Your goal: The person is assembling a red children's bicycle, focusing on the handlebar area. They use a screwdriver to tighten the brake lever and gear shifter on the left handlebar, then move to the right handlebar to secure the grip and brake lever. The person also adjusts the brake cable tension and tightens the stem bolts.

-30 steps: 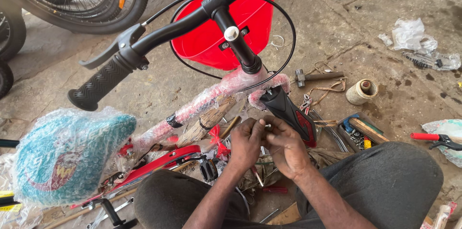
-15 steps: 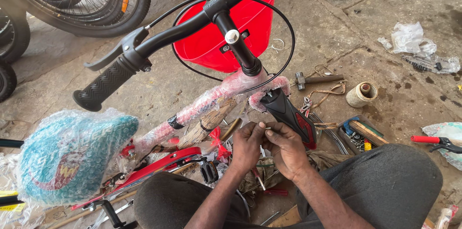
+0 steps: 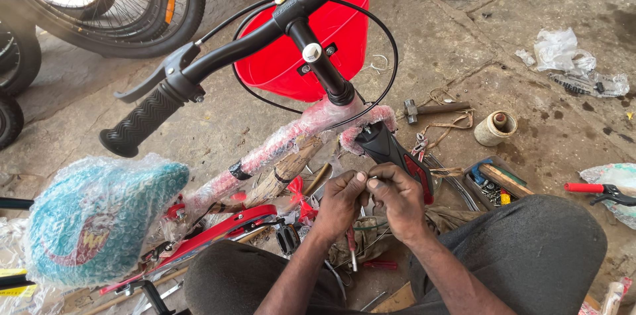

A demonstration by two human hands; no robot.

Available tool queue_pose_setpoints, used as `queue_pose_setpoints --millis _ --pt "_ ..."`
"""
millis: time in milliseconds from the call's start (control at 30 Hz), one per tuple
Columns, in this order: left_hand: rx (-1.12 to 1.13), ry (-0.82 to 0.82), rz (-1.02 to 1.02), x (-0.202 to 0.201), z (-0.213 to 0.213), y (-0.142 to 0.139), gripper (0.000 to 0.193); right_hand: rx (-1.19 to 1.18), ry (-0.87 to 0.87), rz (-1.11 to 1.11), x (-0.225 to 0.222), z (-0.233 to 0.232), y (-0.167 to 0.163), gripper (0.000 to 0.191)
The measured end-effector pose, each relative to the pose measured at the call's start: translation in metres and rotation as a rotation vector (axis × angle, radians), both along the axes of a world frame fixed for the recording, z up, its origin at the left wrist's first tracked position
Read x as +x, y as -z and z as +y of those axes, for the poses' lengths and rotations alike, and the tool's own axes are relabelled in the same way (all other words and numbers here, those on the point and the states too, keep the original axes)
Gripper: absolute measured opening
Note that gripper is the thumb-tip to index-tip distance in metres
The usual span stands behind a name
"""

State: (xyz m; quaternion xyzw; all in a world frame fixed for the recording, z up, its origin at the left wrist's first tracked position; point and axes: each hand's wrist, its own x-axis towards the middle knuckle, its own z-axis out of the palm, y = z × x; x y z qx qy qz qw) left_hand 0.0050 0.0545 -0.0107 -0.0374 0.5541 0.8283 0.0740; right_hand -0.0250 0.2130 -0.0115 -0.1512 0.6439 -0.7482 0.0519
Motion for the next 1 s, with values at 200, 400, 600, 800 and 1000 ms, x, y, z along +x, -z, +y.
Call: queue_pose_setpoints --millis 200,400,600,800,1000 --pt "-0.022 0.058 -0.030 0.004 -0.007 -0.002 0.045 0.215 -0.192 0.197 -0.011 0.014 -0.017 0.021" --pt "-0.123 0.061 0.076 0.002 -0.006 0.004 0.044 0.397 -0.200 0.260 -0.018 0.032 -0.026 0.014" --pt "-0.214 -0.020 0.098 -0.001 -0.008 0.004 0.041 -0.079 -0.102 -0.356 -0.016 0.035 -0.019 0.015" --pt "-0.356 0.019 0.098 -0.001 -0.004 -0.008 0.045 0.417 -0.174 0.013 -0.017 0.027 -0.029 0.011" --pt "-0.706 0.128 0.177 0.006 -0.007 -0.017 0.043 0.605 -0.275 -0.088 -0.014 0.024 -0.035 0.024"
